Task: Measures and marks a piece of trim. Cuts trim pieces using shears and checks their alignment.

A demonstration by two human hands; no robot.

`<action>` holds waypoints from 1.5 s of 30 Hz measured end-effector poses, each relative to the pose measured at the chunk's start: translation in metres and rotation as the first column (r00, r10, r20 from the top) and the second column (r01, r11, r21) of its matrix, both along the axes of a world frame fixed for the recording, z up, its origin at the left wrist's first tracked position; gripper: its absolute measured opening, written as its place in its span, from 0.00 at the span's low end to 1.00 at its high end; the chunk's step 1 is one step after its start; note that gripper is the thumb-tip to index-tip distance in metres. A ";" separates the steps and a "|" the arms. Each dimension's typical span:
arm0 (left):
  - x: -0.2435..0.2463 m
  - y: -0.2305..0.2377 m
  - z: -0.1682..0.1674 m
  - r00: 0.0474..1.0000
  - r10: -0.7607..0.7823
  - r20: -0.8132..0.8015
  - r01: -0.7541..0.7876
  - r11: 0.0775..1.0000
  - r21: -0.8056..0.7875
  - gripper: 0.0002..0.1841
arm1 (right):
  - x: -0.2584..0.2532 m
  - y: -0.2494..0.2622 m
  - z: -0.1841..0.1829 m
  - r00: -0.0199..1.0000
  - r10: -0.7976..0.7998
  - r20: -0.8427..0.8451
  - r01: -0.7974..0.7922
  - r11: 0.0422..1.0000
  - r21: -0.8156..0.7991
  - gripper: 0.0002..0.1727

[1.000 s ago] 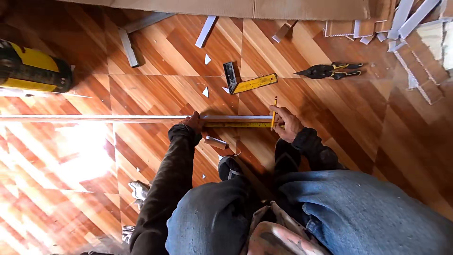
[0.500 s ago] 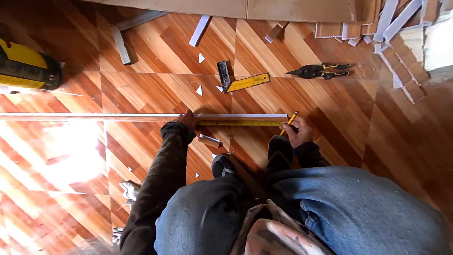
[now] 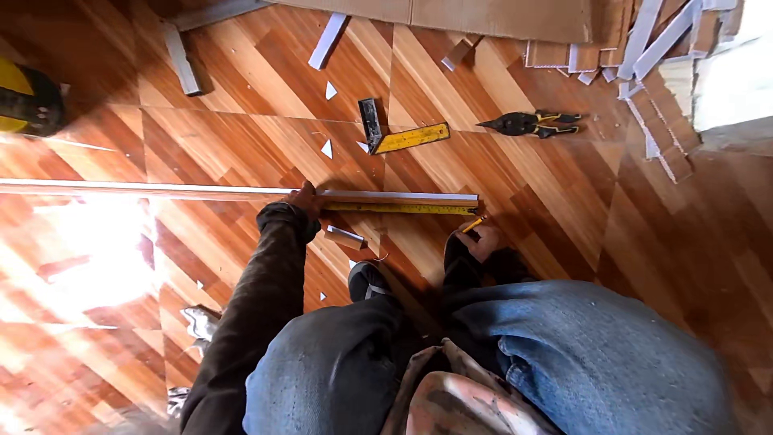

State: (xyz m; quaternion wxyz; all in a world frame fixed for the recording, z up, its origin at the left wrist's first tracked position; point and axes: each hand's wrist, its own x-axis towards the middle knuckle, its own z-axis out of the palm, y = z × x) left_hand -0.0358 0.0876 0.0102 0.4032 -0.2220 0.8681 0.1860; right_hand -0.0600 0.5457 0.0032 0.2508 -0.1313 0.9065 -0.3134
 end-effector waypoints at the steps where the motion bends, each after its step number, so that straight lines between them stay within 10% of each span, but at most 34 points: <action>1: 0.000 -0.001 -0.001 1.000 0.003 -0.001 -0.003 1.000 -0.004 0.29 | -0.003 -0.003 0.002 1.000 -0.001 -0.022 0.000 1.000 -0.020 0.12; 7: -0.001 0.001 -0.001 1.000 0.012 0.008 -0.012 1.000 0.000 0.28 | -0.027 -0.067 0.000 0.996 -0.073 -0.053 0.040 0.887 -0.460 0.12; 45: -0.001 -0.001 0.000 1.000 0.020 0.020 -0.020 1.000 0.002 0.28 | -0.057 -0.137 -0.038 0.984 0.136 0.112 -0.095 0.945 -0.312 0.10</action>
